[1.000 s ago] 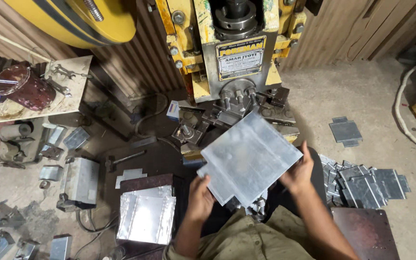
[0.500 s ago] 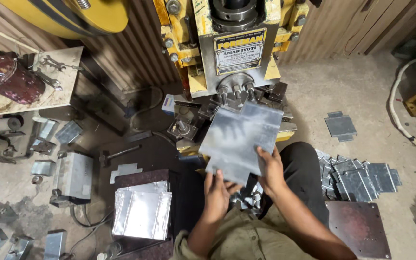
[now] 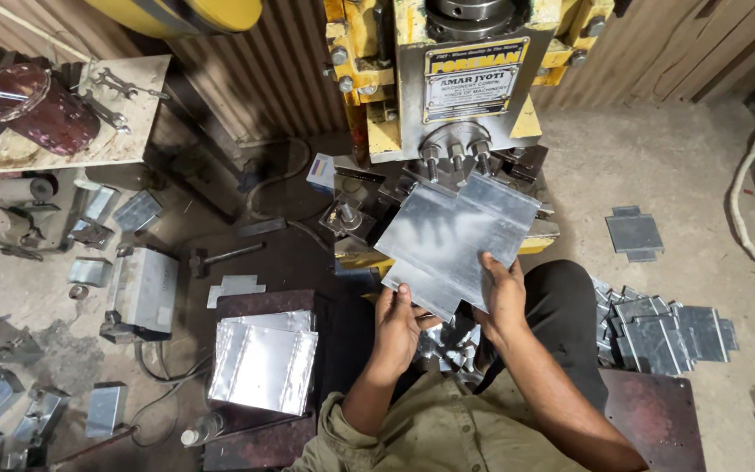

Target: The person operates a yellow industrial press machine to process rectangular metal sheets. They pick up sheets from a stack, place them into the machine, and then remove the processed sheets to place them on a separate pile.

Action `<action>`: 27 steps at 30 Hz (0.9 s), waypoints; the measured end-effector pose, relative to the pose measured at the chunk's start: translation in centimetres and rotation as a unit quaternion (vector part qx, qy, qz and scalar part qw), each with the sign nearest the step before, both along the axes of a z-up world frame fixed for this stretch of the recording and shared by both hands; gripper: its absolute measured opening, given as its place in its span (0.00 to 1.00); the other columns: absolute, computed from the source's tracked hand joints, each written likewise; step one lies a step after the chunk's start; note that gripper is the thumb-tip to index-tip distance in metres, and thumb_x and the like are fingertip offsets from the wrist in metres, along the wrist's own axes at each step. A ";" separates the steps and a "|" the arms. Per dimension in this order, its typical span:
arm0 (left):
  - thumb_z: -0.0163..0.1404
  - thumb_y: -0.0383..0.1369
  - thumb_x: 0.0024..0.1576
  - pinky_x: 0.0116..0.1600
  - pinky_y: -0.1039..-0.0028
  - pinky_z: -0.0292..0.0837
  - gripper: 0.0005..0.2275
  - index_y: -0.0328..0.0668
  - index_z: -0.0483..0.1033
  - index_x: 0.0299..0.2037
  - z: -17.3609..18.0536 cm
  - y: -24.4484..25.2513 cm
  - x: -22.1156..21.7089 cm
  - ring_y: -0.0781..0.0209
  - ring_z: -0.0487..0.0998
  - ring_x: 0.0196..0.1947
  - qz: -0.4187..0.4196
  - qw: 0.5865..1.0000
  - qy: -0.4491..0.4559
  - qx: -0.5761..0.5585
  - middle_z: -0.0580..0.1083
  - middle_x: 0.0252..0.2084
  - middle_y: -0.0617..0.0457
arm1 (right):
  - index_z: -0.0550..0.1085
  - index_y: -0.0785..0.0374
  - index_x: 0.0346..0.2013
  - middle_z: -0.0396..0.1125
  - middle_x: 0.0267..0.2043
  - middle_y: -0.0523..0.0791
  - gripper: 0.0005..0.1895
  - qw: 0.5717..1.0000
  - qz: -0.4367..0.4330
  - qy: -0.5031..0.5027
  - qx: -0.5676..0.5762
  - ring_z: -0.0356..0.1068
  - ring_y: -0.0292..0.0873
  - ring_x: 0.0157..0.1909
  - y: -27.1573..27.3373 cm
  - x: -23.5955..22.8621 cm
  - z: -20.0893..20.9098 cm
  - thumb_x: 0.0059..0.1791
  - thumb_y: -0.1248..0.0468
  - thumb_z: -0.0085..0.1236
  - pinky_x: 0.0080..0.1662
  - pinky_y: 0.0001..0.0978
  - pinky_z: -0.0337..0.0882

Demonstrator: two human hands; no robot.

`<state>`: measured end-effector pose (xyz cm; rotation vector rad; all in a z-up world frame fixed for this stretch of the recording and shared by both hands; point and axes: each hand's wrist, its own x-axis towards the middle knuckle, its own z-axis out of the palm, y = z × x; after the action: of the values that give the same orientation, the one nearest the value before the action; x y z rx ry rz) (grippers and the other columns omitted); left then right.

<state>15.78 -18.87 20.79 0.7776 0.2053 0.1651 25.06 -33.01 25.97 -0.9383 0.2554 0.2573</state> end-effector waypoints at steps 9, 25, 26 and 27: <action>0.39 0.39 0.68 0.48 0.58 0.84 0.18 0.37 0.62 0.62 0.3 0.2 0.2 0.50 0.82 0.48 0.005 1.000 0.007 0.006 0.73 0.55 0.43 | 0.62 0.64 0.59 0.65 0.57 0.49 0.21 1.000 0.002 -0.019 0.003 0.66 0.46 0.60 -0.1 0.0 -0.2 0.52 0.66 0.51 0.62 0.46 0.65; 0.47 0.50 0.63 0.37 0.58 0.79 0.26 0.35 0.66 0.61 -2.3 4.7 0.8 0.50 0.80 0.38 -0.098 0.988 0.107 0.058 0.73 0.51 0.38 | 0.71 0.69 0.62 0.71 0.53 0.55 0.36 0.974 0.175 0.093 -0.108 0.73 0.51 0.44 -11.8 6.1 -6.6 0.49 0.44 0.58 0.43 0.44 0.72; 0.50 0.46 0.66 0.35 0.57 0.77 0.25 0.28 0.66 0.62 -2.5 3.8 1.3 0.50 0.78 0.38 -0.109 0.987 0.077 0.087 0.71 0.49 0.34 | 0.72 0.70 0.61 0.71 0.51 0.55 0.39 0.976 0.160 0.123 -0.078 0.73 0.50 0.42 -12.1 6.6 -6.8 0.51 0.39 0.56 0.40 0.43 0.73; 0.50 0.43 0.66 0.38 0.57 0.80 0.24 0.29 0.65 0.63 -2.5 2.9 1.8 0.49 0.79 0.40 -0.082 0.992 0.066 0.065 0.71 0.51 0.34 | 0.71 0.70 0.58 0.69 0.51 0.53 0.39 0.986 0.114 0.124 -0.018 0.73 0.50 0.43 -11.9 6.7 -6.8 0.52 0.36 0.54 0.43 0.44 0.75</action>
<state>17.60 -15.96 18.31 0.9330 0.2563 -0.0287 31.72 -44.96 19.21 -0.9717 0.3821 0.5832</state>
